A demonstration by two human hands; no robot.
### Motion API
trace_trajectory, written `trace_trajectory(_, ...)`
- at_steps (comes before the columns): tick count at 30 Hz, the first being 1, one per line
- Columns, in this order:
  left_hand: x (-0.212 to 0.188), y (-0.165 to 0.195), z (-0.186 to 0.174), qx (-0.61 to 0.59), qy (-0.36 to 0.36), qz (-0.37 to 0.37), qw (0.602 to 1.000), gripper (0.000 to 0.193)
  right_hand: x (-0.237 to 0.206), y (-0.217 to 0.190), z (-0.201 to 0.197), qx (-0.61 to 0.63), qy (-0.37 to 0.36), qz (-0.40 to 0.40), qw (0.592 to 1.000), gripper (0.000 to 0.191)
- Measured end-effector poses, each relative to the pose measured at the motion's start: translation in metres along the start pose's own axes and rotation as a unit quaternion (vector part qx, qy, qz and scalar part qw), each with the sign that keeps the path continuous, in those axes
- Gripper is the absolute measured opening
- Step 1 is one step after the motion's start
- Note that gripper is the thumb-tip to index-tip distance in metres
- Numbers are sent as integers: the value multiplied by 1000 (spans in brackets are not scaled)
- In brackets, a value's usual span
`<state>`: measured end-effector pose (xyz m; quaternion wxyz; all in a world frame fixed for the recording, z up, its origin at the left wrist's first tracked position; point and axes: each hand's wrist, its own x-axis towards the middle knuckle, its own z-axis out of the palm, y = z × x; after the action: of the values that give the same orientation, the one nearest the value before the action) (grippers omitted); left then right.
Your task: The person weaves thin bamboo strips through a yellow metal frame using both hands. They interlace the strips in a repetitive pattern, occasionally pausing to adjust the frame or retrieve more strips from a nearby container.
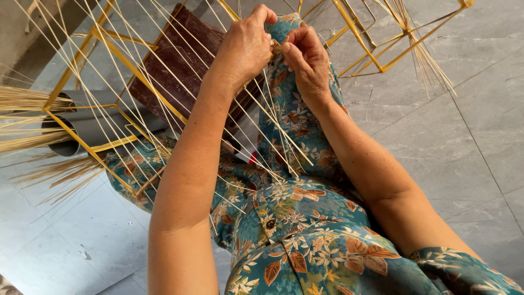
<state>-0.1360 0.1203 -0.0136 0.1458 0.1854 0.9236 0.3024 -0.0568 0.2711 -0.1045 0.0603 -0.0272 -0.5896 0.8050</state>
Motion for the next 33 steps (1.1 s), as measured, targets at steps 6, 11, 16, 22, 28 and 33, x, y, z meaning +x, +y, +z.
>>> trace_trajectory(6, -6, 9, -7, 17, -13, -10, 1000, 25, -3, -2, 1, 45, -67, -49, 996, 15)
trace_trajectory(11, -13, 7, 2, 1, -12, 0, 1000, 34, 10, -8, 1, 138, -23, -60, 988, 11)
trace_trajectory(16, -24, 1, 14, 1, 22, 35, 999, 40, 23, -27, 6, 119, -16, -87, 989, 11)
trace_trajectory(22, -37, 9, 20, 22, 62, 52, 996, 54, 25, -47, 15, 67, -3, -124, 990, 12)
trace_trajectory(28, -40, 7, 31, 50, 97, 71, 991, 72, 40, -46, 23, 56, 11, -136, 989, 10)
trace_trajectory(33, -37, 11, 26, 14, 60, -3, 998, 75, 56, -47, 6, 71, -14, -61, 996, 17)
